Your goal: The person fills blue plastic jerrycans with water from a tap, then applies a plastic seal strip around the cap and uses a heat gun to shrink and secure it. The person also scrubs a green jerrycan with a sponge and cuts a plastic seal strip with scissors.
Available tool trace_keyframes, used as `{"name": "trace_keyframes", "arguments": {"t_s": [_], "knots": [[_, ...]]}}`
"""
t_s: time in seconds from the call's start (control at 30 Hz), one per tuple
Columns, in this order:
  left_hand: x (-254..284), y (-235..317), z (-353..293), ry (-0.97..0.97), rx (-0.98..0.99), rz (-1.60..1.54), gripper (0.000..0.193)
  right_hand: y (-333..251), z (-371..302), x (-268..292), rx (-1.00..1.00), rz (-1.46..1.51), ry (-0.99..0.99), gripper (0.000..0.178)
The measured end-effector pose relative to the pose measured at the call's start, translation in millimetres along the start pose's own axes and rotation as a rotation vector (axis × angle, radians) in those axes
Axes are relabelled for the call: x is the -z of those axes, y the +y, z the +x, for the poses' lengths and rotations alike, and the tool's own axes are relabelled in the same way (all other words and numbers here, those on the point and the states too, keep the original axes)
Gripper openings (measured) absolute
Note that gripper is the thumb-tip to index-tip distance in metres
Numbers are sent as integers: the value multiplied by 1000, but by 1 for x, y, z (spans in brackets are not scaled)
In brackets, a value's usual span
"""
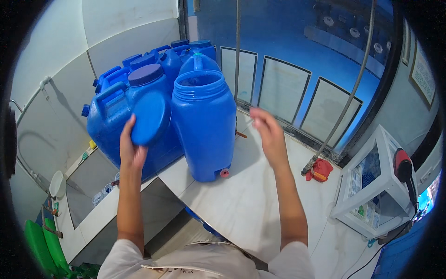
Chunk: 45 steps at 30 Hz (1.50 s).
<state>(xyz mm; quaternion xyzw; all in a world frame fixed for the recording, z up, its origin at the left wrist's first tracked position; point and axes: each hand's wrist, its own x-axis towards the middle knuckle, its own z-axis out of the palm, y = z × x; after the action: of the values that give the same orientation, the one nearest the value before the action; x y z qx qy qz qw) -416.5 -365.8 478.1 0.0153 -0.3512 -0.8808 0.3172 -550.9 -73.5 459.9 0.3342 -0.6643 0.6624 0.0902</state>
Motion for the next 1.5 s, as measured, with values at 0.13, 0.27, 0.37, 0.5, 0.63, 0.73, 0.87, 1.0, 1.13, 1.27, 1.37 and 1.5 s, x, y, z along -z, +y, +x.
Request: {"name": "trace_keyframes", "arguments": {"t_s": [0.13,0.27,0.37,0.5,0.63,0.73,0.87,1.0,1.13,1.27,1.37,1.5], "knots": [[-67,-6,76,-180,-38,250,48,-42,97,-39,350,-30,-42,42],[-103,-36,104,-139,-249,1247,41,-17,157,-62,260,-121,-328,44],[-83,-33,109,-475,-456,1304,34,-1,145,-72,318,-72,-254,38],[-101,-17,94,-597,-951,1920,30,-8,135,-77,317,-69,-138,37],[-120,-59,78,-336,-1151,2166,33,-14,121,-84,324,-133,-56,39],[-122,-48,77,-631,-1041,2020,31,-15,106,-83,329,-238,54,38],[-92,-24,131,-1060,-868,1454,34,-39,72,-124,467,-895,369,33],[-45,-8,173,-656,-663,1354,45,-73,47,-134,533,-554,131,33],[-95,-42,85,-402,-350,1129,65,-24,129,-55,302,-428,348,46],[-63,-23,115,-381,-167,1174,80,-71,71,-112,38,-566,185,51],[-33,-23,158,-486,-60,860,83,-81,67,-93,-226,-58,184,48],[-95,-67,57,-269,-446,1185,67,-3,143,-56,78,-87,-129,35]]}}
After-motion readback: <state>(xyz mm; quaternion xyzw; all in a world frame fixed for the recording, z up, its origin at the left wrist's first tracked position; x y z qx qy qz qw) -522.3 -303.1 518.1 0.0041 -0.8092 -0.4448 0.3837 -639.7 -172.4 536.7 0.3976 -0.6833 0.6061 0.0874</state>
